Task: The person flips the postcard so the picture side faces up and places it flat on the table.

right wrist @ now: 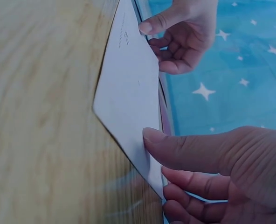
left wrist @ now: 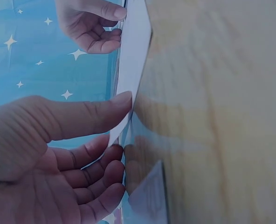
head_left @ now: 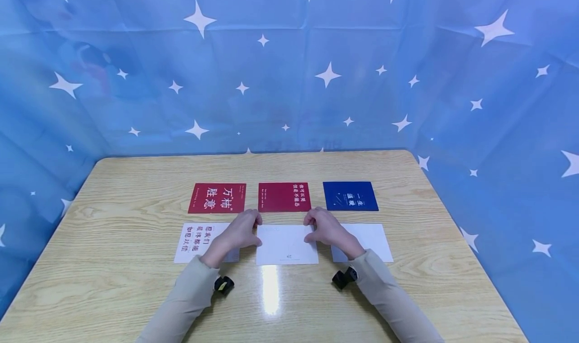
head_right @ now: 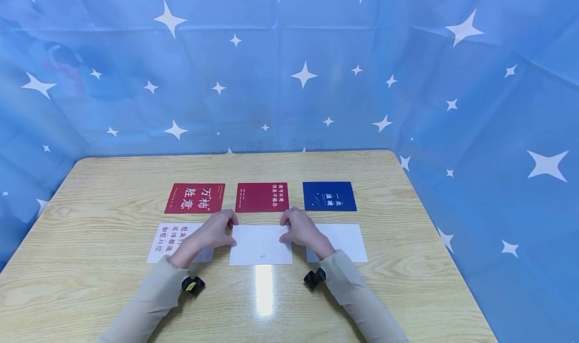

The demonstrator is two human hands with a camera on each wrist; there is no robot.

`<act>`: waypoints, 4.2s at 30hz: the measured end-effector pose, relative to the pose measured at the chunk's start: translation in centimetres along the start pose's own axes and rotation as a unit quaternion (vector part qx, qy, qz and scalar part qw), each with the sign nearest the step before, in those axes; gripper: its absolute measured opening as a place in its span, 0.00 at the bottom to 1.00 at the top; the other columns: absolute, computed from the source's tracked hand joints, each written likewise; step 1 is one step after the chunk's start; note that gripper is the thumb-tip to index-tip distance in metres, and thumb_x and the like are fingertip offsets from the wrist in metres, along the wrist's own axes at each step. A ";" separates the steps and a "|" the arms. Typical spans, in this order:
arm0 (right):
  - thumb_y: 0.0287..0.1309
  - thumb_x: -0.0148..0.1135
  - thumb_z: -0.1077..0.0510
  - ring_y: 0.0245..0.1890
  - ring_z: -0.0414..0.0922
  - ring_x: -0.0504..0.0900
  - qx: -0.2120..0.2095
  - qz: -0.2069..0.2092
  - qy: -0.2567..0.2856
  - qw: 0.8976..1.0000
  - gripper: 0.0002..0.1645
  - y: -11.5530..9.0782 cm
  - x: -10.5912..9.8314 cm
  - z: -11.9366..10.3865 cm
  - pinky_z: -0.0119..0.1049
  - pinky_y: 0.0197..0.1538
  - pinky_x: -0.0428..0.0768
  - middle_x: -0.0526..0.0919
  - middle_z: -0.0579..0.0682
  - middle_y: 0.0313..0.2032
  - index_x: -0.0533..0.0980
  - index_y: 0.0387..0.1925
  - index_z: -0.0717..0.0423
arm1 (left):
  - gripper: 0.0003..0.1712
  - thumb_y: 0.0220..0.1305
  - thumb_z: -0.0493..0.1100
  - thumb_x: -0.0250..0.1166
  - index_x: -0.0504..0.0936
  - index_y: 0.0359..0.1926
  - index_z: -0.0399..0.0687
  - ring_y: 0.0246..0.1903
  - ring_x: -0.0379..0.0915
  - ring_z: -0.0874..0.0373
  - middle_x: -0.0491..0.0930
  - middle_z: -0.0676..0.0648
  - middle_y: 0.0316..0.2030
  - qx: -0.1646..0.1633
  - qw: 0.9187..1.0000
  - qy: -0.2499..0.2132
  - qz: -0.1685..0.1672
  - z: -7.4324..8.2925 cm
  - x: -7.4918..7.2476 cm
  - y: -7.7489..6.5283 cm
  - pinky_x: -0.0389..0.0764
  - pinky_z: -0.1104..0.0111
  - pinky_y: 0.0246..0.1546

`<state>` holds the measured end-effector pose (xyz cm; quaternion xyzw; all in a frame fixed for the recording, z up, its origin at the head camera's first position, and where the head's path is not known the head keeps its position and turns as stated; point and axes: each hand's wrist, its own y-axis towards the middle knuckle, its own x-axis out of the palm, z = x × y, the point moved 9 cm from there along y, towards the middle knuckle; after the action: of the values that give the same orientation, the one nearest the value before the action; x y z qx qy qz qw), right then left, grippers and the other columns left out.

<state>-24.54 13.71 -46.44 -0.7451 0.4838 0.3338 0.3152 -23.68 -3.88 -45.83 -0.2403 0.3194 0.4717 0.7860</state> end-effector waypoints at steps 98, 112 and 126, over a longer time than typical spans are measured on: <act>0.51 0.65 0.70 0.37 0.48 0.79 -0.159 0.010 0.201 0.966 0.07 -3.8 -2.3 -0.5 0.34 0.40 0.80 0.81 0.56 0.37 0.80 0.34 0.62 | 0.15 0.51 0.32 0.68 0.82 0.42 0.32 0.30 0.74 0.57 0.80 0.44 0.31 0.025 0.973 -0.228 0.007 -2.0 -1.2 -3.3 0.77 0.72 0.33; 0.43 0.70 0.71 0.37 0.50 0.79 -0.135 0.001 0.171 0.976 0.13 -3.7 -1.2 -0.4 0.35 0.43 0.80 0.79 0.55 0.35 0.80 0.34 0.65 | 0.23 0.43 0.27 0.69 0.78 0.46 0.28 0.27 0.72 0.59 0.77 0.44 0.28 0.029 0.985 -0.167 0.017 -1.1 -0.6 -2.9 0.77 0.72 0.31; 0.45 0.70 0.68 0.32 0.43 0.76 -0.117 -0.005 0.112 0.987 0.10 -3.3 -0.7 -0.5 0.31 0.37 0.78 0.80 0.51 0.33 0.81 0.33 0.63 | 0.21 0.41 0.26 0.69 0.79 0.42 0.26 0.25 0.70 0.60 0.75 0.46 0.24 0.032 0.993 -0.116 0.011 -0.6 0.1 -2.1 0.76 0.73 0.29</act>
<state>-21.58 14.75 -45.05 -0.8118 0.4701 0.3010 0.1713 -21.92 -5.19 -46.14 -0.1547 0.2442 0.4947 0.8196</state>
